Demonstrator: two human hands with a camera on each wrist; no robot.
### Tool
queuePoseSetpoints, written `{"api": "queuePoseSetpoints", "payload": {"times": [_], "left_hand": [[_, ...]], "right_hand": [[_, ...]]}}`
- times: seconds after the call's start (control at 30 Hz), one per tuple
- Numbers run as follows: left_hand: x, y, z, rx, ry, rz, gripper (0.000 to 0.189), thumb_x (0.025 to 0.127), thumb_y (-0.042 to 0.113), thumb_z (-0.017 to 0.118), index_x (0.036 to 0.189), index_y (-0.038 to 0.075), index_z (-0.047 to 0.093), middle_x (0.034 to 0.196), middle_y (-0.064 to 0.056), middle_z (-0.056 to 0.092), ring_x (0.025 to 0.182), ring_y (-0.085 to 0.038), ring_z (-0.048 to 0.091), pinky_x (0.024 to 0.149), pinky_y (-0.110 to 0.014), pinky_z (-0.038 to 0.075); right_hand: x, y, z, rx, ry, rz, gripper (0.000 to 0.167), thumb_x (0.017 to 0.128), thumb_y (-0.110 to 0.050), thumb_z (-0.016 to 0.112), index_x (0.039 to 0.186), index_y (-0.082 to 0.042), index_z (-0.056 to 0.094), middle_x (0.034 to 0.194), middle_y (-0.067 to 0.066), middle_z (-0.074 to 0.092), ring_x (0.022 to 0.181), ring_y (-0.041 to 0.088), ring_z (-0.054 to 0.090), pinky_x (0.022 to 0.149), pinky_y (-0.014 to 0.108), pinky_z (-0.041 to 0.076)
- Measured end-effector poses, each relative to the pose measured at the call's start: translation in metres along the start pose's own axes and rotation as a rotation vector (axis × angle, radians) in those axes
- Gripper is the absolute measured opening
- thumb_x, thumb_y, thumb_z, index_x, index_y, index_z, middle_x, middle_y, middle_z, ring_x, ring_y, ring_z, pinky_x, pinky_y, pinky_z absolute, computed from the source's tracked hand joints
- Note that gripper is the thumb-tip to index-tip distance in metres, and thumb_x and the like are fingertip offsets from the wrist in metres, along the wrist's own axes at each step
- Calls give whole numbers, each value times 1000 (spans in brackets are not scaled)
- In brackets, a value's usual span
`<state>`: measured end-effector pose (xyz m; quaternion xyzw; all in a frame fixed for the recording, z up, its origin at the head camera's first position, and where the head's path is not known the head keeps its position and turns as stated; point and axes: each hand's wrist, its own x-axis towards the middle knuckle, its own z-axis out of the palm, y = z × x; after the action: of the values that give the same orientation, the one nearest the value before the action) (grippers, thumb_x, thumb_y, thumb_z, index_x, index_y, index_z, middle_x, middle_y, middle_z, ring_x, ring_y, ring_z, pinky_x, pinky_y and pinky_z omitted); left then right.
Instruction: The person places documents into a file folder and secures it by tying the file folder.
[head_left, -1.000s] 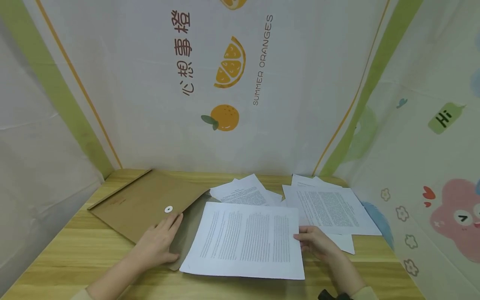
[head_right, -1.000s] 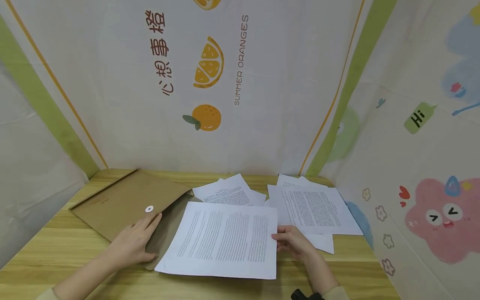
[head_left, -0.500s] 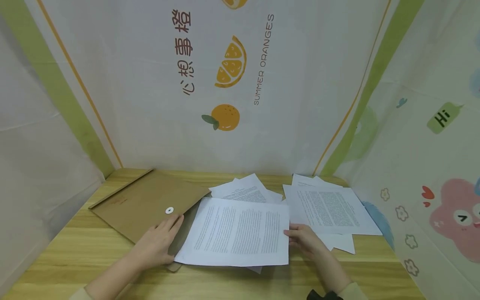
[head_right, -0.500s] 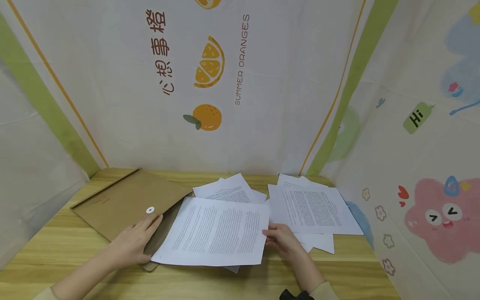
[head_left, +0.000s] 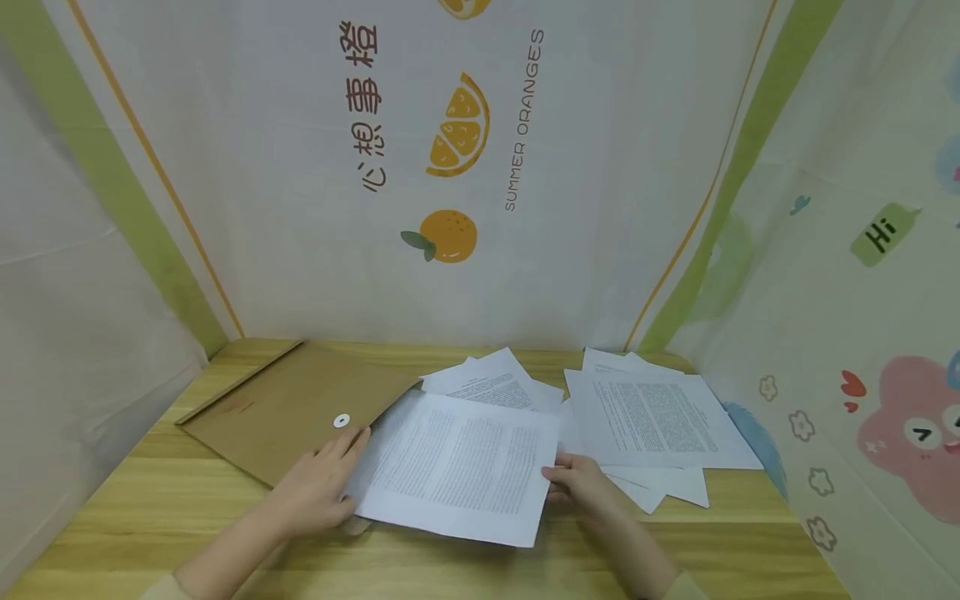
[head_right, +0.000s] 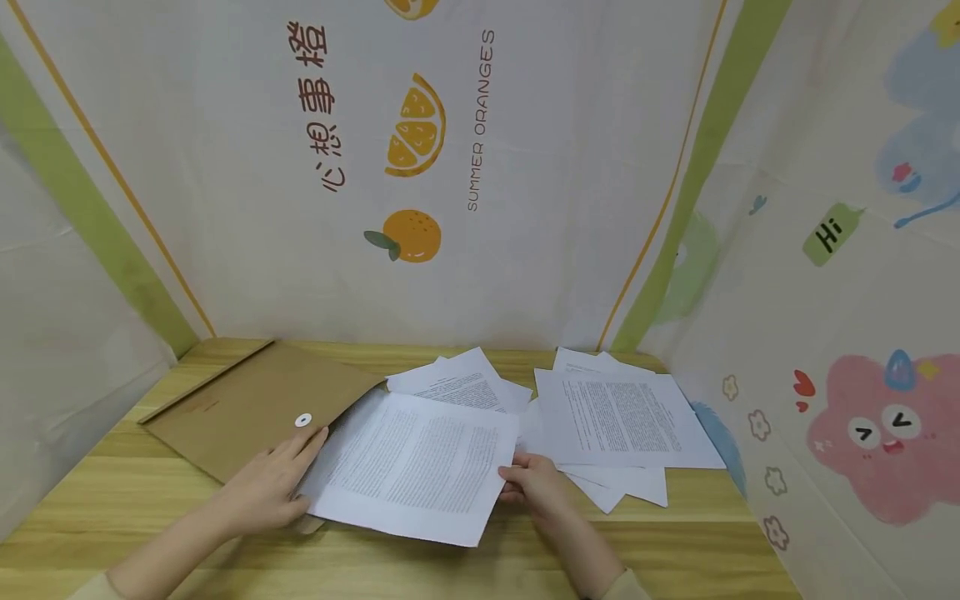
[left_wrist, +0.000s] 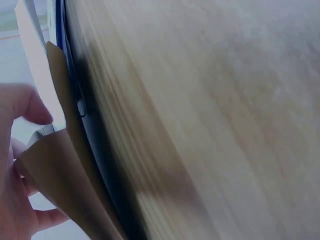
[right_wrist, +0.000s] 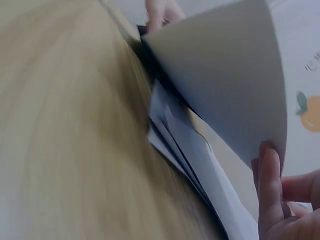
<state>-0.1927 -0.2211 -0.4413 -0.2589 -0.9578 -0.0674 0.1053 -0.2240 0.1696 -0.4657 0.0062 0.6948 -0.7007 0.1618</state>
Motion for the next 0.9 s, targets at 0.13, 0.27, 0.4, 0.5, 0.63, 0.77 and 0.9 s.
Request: {"api": "queuePoseSetpoints", "payload": {"times": [0.13,0.27,0.4,0.5,0.63,0.77,0.9], "left_hand": [[2,1,2,29,56,15,66,79,4,65,139,-11,39,138,-26,42,118,-39,50,79,-53,51],[4,1,4,63,109,34,58,81,-7,63,135,-12,43,134,-27,46,113,-39,53,76,-49,53],[4,2,4,51,136,34,57,80,-13,62,134,-13,45,132,-28,47,112,-41,54,74,-50,54],[4,3,4,41,146,24,57,79,-15,61,134,-13,45,132,-27,47,113,-40,54,74,-51,53],[4,4,6,14,153,2,58,78,-17,60,134,-12,45,133,-26,46,114,-41,53,75,-54,52],[4,5,8,-8,142,-26,60,77,-19,60,135,-12,45,135,-26,45,117,-41,50,78,-58,50],[3,6,9,-26,138,-45,64,74,-21,61,135,-11,45,135,-25,45,118,-42,49,78,-60,49]], "right_hand": [[2,1,18,39,-33,-18,44,93,-5,56,128,18,44,93,15,70,75,18,68,67,27,56],[7,2,33,69,-74,-29,47,93,-5,56,131,18,42,93,17,70,75,20,69,67,28,56],[13,2,47,61,-82,-33,47,93,-5,57,132,16,42,90,17,70,73,21,69,66,29,57],[17,2,58,42,-87,-36,44,92,-5,58,130,14,45,87,18,70,71,22,70,65,29,57],[23,3,73,19,-93,-51,39,91,-5,59,126,12,51,83,18,70,66,21,69,61,30,57],[30,4,86,-46,-81,-63,34,91,-6,59,121,9,55,75,16,69,59,17,67,57,28,56],[38,5,98,-116,-74,-66,27,91,-7,60,112,9,59,70,15,67,55,16,65,53,27,55]]}}
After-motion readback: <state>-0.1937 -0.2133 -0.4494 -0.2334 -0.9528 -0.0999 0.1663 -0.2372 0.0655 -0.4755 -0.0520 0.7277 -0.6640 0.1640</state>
